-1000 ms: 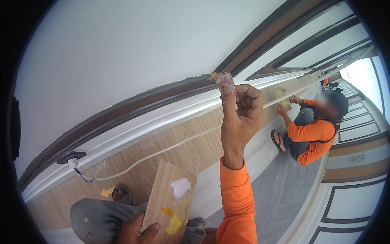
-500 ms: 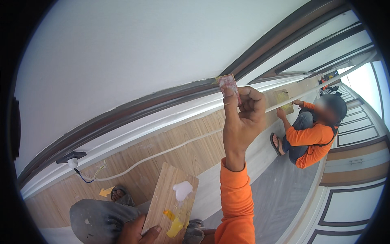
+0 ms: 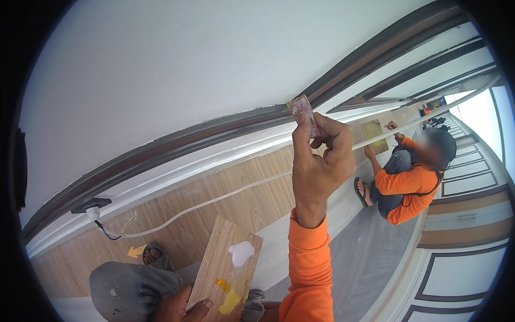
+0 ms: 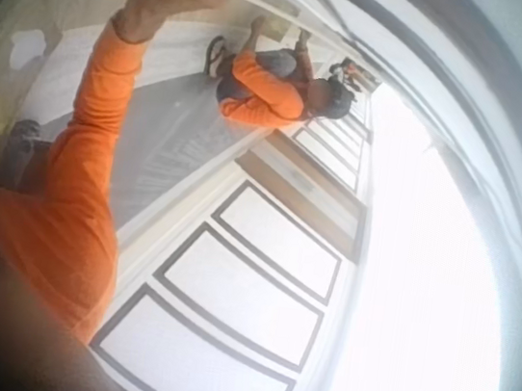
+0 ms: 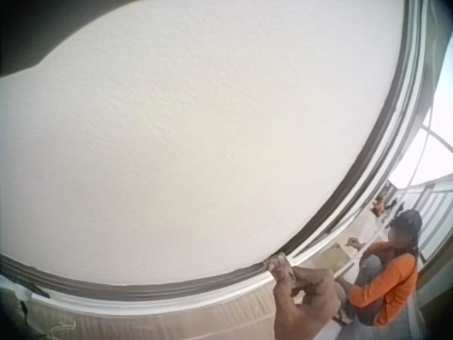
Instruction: The person applies yellow filler to the gaps between a dark brown wall trim and the white wall using a small spatula. They repeatedly scoop filler from a wooden palette and smooth it into the trim joints.
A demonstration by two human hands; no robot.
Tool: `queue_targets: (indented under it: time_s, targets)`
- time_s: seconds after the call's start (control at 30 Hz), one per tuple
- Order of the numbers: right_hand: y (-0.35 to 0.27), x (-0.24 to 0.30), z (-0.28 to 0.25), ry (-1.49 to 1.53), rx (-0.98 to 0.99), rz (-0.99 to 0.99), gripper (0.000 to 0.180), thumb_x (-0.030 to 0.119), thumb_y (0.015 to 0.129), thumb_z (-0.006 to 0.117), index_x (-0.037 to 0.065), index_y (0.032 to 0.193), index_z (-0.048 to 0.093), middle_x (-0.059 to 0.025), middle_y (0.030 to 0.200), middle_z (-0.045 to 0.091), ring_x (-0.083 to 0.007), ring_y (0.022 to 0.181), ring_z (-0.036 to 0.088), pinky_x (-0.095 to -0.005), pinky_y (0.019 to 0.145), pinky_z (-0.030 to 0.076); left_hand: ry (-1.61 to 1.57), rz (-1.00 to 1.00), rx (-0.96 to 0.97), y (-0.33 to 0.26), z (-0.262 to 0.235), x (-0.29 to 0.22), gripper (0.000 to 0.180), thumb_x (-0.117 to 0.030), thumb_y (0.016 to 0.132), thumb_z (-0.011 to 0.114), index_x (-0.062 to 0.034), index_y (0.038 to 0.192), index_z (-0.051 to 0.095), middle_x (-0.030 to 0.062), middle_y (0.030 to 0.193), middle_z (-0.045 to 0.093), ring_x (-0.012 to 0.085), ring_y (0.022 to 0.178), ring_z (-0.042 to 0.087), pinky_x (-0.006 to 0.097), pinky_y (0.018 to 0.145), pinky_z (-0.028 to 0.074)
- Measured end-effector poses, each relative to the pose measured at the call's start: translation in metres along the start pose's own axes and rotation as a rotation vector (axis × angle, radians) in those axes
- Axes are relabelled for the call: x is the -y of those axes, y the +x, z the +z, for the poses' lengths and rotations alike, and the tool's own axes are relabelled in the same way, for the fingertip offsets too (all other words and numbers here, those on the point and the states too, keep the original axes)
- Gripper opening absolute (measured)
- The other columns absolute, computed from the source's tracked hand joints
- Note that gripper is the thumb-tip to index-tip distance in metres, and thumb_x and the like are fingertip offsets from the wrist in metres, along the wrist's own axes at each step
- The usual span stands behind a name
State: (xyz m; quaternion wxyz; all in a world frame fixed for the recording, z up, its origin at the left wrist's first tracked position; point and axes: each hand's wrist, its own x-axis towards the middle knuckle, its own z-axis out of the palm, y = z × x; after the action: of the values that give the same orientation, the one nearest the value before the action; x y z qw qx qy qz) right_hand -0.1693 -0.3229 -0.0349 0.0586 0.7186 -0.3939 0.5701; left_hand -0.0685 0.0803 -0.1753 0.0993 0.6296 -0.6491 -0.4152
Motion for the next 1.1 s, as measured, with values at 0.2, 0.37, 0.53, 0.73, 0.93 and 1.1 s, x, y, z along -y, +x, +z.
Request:
queue_targets:
  time_s: [0.2,0.37,0.53,0.73,0.93,1.1]
  targets:
    - [-0.001,0.001,0.003,-0.059,-0.026,-0.08,0.018,0.0,0.082,0.082,0.0,0.091,0.066,-0.0044,0.076,0.069,-0.0076,0.06,0.059,-0.0213,0.054,0.046,0.045,-0.002,-0.024,-0.007,0.024,0.004,0.046,-0.023,0.104,0.055,0.0113,0.134,0.047,0.0397,0.105,0.065,0.0539,0.096,0.066,0.05,0.078,0.054]
    - [-0.003,0.006,-0.001,-0.009,-0.051,-0.106,0.019,-0.004,0.081,0.081,0.001,0.09,0.065,-0.0031,0.076,0.066,-0.0067,0.061,0.057,-0.0205,0.056,0.046,-0.499,-0.038,-0.02,0.008,-0.091,-0.02,0.042,-0.023,0.105,0.054,0.0095,0.131,0.049,0.0394,0.103,0.064,0.0539,0.094,0.066,0.051,0.075,0.053]
    - [0.001,0.008,-0.009,0.196,-0.083,-0.004,0.021,-0.005,0.082,0.081,0.001,0.092,0.063,-0.0028,0.079,0.066,-0.0056,0.064,0.059,-0.018,0.058,0.046,-0.776,-0.05,-0.005,0.009,-0.153,-0.043,0.038,-0.023,0.105,0.052,0.0078,0.128,0.049,0.0389,0.101,0.064,0.0541,0.093,0.066,0.052,0.074,0.052]
    - [-0.004,0.003,-0.01,0.128,0.059,0.012,0.019,0.001,0.09,0.079,0.001,0.098,0.062,-0.0048,0.088,0.07,-0.005,0.074,0.061,-0.0181,0.07,0.05,-0.848,0.024,-0.035,0.013,-0.15,-0.042,0.038,-0.023,0.106,0.052,0.0073,0.129,0.049,0.0386,0.101,0.065,0.0542,0.093,0.066,0.052,0.074,0.052]
    - [-0.003,-0.01,-0.003,0.144,0.024,-0.041,0.018,-0.003,0.085,0.078,0.002,0.094,0.064,-0.0053,0.083,0.071,-0.0058,0.067,0.061,-0.0185,0.058,0.047,-0.834,0.032,-0.028,0.013,-0.152,-0.043,0.04,-0.023,0.106,0.052,0.009,0.13,0.048,0.0389,0.101,0.065,0.0539,0.092,0.066,0.051,0.075,0.052]
    - [-0.003,-0.012,-0.003,0.108,0.039,-0.063,0.016,-0.002,0.085,0.078,0.001,0.096,0.067,-0.0042,0.082,0.07,-0.0065,0.066,0.06,-0.0204,0.058,0.047,-0.833,0.038,-0.02,0.013,-0.154,-0.043,0.041,-0.023,0.106,0.052,0.0104,0.131,0.048,0.0392,0.102,0.064,0.0537,0.092,0.066,0.051,0.075,0.052]
